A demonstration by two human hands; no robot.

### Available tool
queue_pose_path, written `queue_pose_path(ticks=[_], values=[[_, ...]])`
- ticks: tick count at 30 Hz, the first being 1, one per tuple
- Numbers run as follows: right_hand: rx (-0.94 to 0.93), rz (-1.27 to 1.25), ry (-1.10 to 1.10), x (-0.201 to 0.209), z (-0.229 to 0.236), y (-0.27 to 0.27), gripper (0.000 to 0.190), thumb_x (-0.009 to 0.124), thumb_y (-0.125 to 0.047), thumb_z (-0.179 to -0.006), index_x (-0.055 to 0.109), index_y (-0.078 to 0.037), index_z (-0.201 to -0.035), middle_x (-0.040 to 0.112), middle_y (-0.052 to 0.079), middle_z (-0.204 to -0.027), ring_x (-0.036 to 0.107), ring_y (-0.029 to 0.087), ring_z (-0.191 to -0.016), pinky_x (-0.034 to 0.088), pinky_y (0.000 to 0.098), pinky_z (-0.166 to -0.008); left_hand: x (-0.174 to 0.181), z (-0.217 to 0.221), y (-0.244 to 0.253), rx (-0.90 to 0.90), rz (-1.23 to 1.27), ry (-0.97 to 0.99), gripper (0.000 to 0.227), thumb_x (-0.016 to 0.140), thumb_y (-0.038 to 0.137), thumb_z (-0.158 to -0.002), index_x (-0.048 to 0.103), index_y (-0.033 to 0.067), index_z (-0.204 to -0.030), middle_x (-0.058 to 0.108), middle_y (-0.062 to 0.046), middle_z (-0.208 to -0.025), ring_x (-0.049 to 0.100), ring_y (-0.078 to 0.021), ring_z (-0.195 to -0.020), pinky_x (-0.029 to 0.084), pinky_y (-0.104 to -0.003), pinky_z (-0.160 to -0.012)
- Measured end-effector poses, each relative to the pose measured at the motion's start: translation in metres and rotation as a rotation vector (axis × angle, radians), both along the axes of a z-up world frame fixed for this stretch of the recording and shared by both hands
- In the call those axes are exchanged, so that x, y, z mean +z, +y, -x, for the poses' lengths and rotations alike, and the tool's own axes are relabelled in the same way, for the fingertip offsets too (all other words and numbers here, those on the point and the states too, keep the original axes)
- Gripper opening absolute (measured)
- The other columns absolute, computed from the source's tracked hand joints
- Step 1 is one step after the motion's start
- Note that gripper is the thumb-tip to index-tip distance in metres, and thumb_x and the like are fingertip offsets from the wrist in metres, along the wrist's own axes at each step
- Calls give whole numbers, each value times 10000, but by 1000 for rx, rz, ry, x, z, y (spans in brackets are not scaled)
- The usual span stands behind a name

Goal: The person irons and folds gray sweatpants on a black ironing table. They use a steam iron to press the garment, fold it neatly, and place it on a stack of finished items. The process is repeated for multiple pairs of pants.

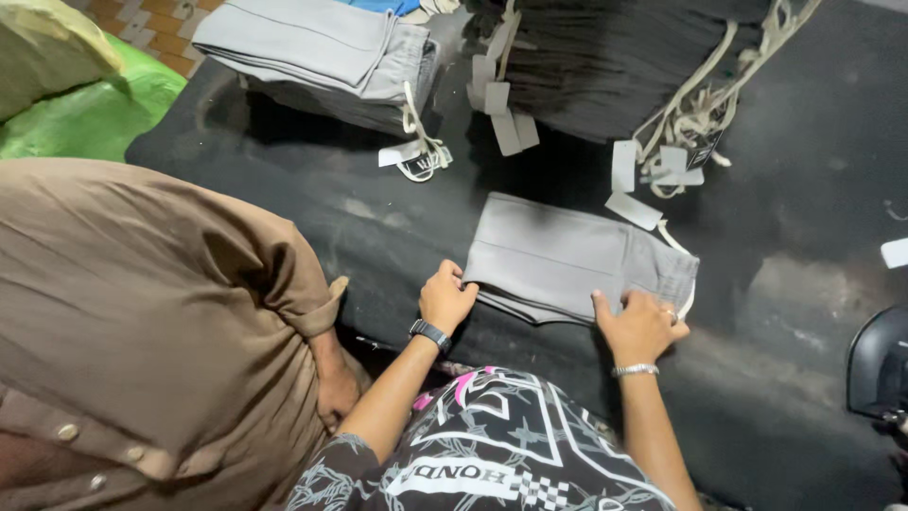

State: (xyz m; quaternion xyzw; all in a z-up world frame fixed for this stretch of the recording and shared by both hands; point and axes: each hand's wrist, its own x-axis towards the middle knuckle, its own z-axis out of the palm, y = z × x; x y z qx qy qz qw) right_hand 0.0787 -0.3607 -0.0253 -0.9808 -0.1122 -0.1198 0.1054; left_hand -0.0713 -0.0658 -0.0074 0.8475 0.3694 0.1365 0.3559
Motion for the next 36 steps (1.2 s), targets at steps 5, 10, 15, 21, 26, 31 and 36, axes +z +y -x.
queue_pose_path(ticks=[5,10,15,21,26,31,36], values=[[9,113,108,25,-2,15,573,717,-689,-811,758,-141,-977,749,119,-898,662,342,-948,328,562,-893,-5,8,0,20,35,-65,232,759,253,-763,656,95,-898,738,-93,-802,721,-320,-782,569,-434,-709],[-3,243,271,29,-15,14,668,704,-740,-813,740,-101,-1002,761,155,-878,690,368,-873,289,641,-881,-6,10,-2,16,33,-195,212,746,247,-796,666,100,-927,739,-105,-874,719,-317,-824,565,-426,-727],[177,-244,325,29,-31,11,518,727,-533,-881,639,-60,-1072,691,168,-887,645,385,-859,451,521,-810,1,2,-6,-34,-134,-92,232,722,279,-798,652,90,-912,724,-124,-880,689,-364,-830,539,-485,-705],[235,-684,129,1,-36,-9,479,769,-355,-969,561,-21,-1243,664,201,-1130,637,354,-925,511,426,-820,-16,2,-5,-107,-288,-54,152,642,211,-834,601,68,-867,702,-150,-852,672,-394,-814,524,-542,-693],[160,-395,227,-33,-39,-13,597,801,-428,-917,602,-55,-1339,712,214,-1078,679,389,-986,520,501,-883,-33,0,-2,-145,-365,-108,69,615,163,-843,606,94,-840,693,-138,-818,680,-378,-782,543,-529,-674],[189,-407,170,-57,-37,-20,585,821,-435,-940,610,-34,-1311,700,193,-1062,674,381,-958,521,486,-862,-46,-4,2,-225,-489,-96,120,649,209,-860,604,104,-822,692,-109,-778,689,-327,-741,550,-495,-625],[171,-452,176,-53,-34,-21,485,801,-384,-949,625,-45,-1247,700,172,-966,676,354,-887,525,463,-845,-35,10,-1,-285,-566,-108,86,624,173,-889,608,93,-862,681,-116,-815,686,-317,-788,558,-465,-634]])
